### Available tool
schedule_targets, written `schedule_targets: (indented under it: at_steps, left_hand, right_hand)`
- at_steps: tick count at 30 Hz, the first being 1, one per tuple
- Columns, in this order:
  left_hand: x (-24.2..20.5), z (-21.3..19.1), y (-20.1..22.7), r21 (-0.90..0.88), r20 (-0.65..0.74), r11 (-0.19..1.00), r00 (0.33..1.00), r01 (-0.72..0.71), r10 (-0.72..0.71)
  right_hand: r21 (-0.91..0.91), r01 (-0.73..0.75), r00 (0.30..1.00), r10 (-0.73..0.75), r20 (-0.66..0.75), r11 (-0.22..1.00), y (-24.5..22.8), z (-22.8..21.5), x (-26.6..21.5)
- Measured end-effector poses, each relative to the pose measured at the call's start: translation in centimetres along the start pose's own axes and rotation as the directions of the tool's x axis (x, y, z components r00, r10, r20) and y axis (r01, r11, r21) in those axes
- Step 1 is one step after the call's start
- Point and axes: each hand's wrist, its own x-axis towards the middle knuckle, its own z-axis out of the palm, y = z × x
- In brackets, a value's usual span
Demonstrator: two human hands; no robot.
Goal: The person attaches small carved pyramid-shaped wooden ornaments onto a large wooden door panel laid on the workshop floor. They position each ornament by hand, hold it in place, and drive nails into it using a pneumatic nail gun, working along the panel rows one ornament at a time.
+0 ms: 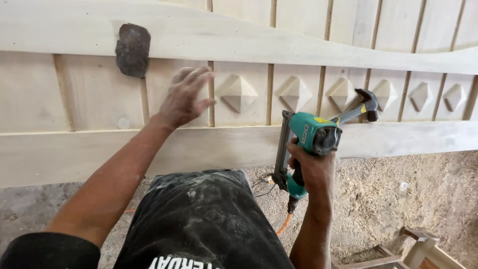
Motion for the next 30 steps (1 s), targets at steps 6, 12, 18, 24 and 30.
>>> schedule_targets:
  at_steps: [6, 12, 18, 24, 30]
  left_hand:
    - [6.1, 0.7, 2.1, 0.015, 0.365, 0.977, 0.911, -0.213, 0.193]
    - [8.1, 0.8, 2.9, 0.079, 0.575, 0.97, 0.805, -0.23, 0.144]
    - [8.1, 1.9, 2.0, 0.083, 0.543, 0.962, 0.821, -0.26, 0.175]
    - [8.1, 1.8, 2.3, 0.087, 0.538, 0.97, 0.83, -0.228, 0.147]
    - [8.1, 1.9, 2.3, 0.072, 0.515, 0.963, 0.837, -0.258, 0.186]
  right_hand:
    - [-0.021, -0.019, 0.999, 0.02, 0.045, 1.0, -1.8, 1.4, 0.6]
    - [0.013, -0.056, 0.998, 0.055, 0.039, 0.998, -1.5, 2.0, 0.2]
    - [-0.008, -0.082, 0.996, 0.082, 0.023, 0.997, -1.1, 2.1, -0.1]
    - [0.015, -0.075, 0.997, 0.075, 0.005, 0.997, -0.4, 2.1, -0.2]
    - [-0.006, -0.07, 0.997, 0.07, 0.02, 0.998, -1.0, 2.4, -0.1]
